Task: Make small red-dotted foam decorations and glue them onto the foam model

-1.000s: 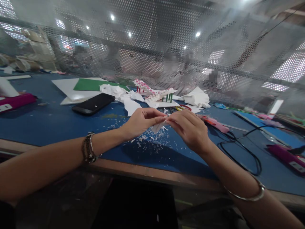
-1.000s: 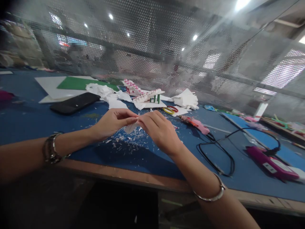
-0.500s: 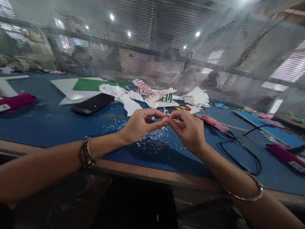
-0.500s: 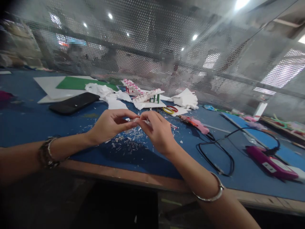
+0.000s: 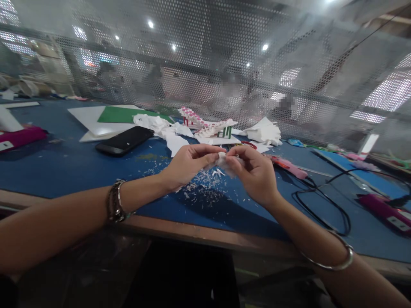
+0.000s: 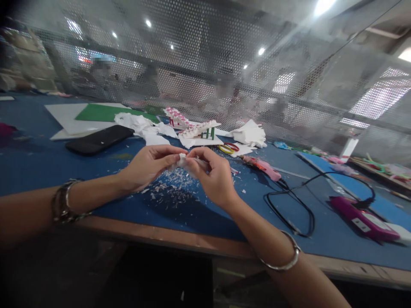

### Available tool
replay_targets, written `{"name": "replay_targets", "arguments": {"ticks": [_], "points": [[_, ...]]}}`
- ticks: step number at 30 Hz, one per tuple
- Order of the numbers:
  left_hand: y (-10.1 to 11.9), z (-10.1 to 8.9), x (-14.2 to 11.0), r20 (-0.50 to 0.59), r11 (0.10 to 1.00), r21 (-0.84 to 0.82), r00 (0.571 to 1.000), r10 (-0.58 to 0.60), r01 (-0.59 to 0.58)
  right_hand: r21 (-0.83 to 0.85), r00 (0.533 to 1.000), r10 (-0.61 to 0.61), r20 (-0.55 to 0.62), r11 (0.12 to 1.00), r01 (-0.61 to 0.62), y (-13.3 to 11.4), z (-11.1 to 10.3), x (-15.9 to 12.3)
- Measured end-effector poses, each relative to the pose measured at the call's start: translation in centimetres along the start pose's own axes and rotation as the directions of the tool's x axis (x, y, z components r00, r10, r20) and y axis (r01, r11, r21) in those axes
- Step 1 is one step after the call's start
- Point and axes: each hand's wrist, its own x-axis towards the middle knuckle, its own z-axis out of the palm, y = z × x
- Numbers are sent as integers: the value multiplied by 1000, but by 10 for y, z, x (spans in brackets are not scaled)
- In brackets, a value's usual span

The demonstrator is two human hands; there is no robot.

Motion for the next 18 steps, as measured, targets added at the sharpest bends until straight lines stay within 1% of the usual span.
{"name": "replay_targets", "arguments": {"ticks": [3, 5, 7, 11, 15, 18], "points": [[-1, 0, 1, 9, 993, -91, 997, -71, 72, 92, 998, 56, 0, 994, -56, -1, 2, 0], [-1, -1, 1, 46, 982, -140, 992, -120, 126, 111, 997, 78, -7, 991, -76, -1, 3, -1], [-1, -2, 1, 97, 969, -187, 985, -145, 161, 110, 997, 73, -15, 991, -71, -1, 4, -1], [1, -2, 1, 152, 955, -231, 977, -152, 185, 109, 1000, 18, -15, 994, -17, 1, 5, -2], [2, -2, 1, 179, 948, -243, 970, -165, 206, 103, 998, -67, -8, 992, 68, 1, 6, -4], [1, -2, 2, 183, 953, -237, 972, -147, 188, 72, 993, -117, -30, 990, 119, 0, 5, -4]]}}
